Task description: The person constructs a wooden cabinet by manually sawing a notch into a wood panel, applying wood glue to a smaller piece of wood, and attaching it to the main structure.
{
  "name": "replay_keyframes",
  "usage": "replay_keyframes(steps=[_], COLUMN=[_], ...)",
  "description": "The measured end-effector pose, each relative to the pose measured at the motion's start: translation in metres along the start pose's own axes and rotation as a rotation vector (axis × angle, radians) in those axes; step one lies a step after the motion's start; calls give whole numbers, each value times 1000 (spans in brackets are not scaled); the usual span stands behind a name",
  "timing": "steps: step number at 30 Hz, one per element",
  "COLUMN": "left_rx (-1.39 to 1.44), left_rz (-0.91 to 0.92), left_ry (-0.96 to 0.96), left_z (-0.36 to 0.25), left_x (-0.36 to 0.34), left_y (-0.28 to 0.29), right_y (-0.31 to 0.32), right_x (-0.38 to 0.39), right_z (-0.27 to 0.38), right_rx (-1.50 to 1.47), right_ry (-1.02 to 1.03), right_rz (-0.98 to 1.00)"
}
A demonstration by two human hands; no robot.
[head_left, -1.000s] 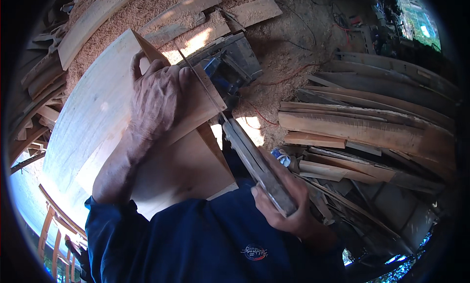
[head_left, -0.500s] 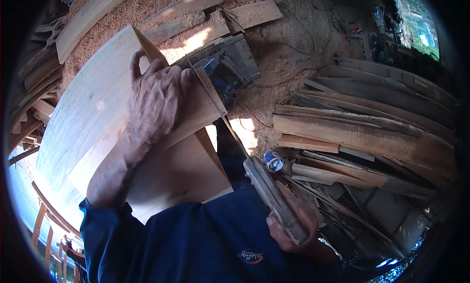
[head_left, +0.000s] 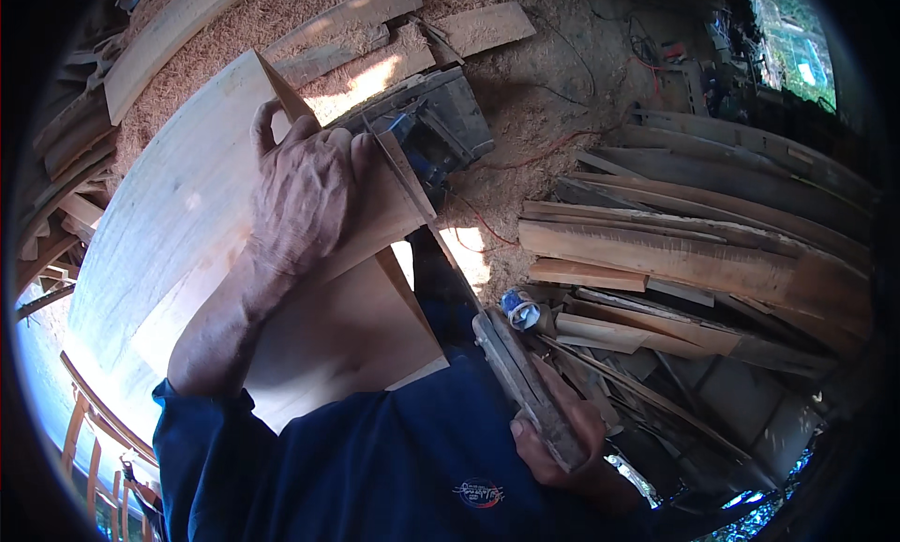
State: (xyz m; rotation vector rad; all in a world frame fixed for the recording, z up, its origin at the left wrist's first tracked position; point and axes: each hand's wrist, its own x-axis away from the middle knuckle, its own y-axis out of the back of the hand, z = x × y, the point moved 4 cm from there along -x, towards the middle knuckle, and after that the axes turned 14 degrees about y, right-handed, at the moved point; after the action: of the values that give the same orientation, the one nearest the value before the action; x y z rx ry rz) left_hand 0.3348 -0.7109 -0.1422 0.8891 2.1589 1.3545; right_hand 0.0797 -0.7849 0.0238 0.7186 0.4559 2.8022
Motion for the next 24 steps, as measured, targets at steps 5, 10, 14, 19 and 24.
replay_keyframes(steps=[5, 10, 14, 19, 24], left_rx=[-14, -50, 0, -80, -36], left_rz=[7, 93, 7, 59, 22], left_ry=[-48, 34, -27, 17, 31], left_z=[1, 9, -2, 7, 7], left_x=[0, 6, 2, 7, 7], left_y=[-3, 0, 2, -9, -1], right_y=[-22, -6, -1, -25, 4], right_x=[-73, -20, 1, -91, 8], right_z=[-39, -16, -13, -35, -9], right_rx=[-51, -109, -65, -89, -23], right_ry=[174, 99, 78, 143, 84], right_rz=[-137, -80, -73, -54, -43])
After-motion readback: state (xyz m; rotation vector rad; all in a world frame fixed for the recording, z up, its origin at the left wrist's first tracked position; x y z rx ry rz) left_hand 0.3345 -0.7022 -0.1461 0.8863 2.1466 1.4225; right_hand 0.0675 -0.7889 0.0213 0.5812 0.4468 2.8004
